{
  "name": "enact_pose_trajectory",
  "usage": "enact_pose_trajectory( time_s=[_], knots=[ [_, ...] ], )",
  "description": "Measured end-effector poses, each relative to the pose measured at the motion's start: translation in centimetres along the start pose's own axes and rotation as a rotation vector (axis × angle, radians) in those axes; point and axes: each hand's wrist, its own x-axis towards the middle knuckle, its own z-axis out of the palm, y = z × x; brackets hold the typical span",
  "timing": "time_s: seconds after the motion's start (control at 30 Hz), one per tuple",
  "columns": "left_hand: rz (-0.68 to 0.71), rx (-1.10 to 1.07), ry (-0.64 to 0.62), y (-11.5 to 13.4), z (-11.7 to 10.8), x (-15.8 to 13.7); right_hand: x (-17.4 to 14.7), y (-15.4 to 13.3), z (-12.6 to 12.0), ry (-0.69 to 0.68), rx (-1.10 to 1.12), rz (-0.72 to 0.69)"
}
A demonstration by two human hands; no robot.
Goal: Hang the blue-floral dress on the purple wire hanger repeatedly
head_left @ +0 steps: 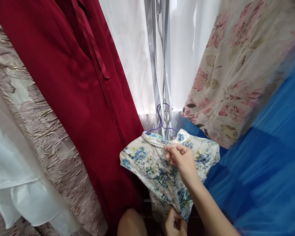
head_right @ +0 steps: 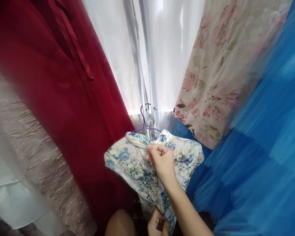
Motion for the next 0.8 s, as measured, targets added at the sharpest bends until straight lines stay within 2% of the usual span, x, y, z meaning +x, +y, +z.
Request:
enact_pose_trajectory(
  time_s=[0.1, 0.17, 0.23, 0.3, 0.4, 0.5, 0.53, 0.57, 0.67, 0.8],
  knots=[
    [-0.054, -0.022, -0.029, -0.4, 0.4, -1.1, 0.1, -0.9, 0.5, 0.008, 0.006, -0.025],
    [-0.072, -0.009, -0.104, 0.0, 0.3, -1.6, -0.2, -0.8, 0.7, 0.008, 0.020, -0.042],
    [-0.098, 0.013, -0.218, 1.7, -0.2, -1.3, -0.7, -0.2, 0.6, 0.011, 0.041, -0.053],
    [-0.094, 0.044, -0.327, 5.3, -1.1, 0.1, -1.3, 0.7, 0.4, 0.008, 0.048, -0.055],
    [0.148, 0.125, -0.414, 13.7, -2.7, 4.3, -1.9, 1.4, 0.1, -0.014, 0.035, -0.059],
    [0.451, 0.091, -0.200, 22.6, -3.5, 9.5, -2.2, 1.3, 0.0, -0.027, 0.020, -0.052],
    [0.547, 0.102, -0.198, 25.1, -3.4, 11.0, -2.1, 1.1, 0.0, -0.034, 0.016, -0.052],
    [0.599, 0.161, -0.263, 27.1, -3.2, 12.3, -2.1, 0.8, 0.0, -0.039, 0.011, -0.055],
    [0.753, 0.353, -0.416, 30.5, -2.0, 14.4, -1.7, 0.2, -0.1, -0.043, -0.014, -0.077],
    [0.946, 0.414, -0.318, 31.8, -0.1, 14.0, -1.4, 0.8, -0.6, -0.011, -0.046, -0.086]
  ],
)
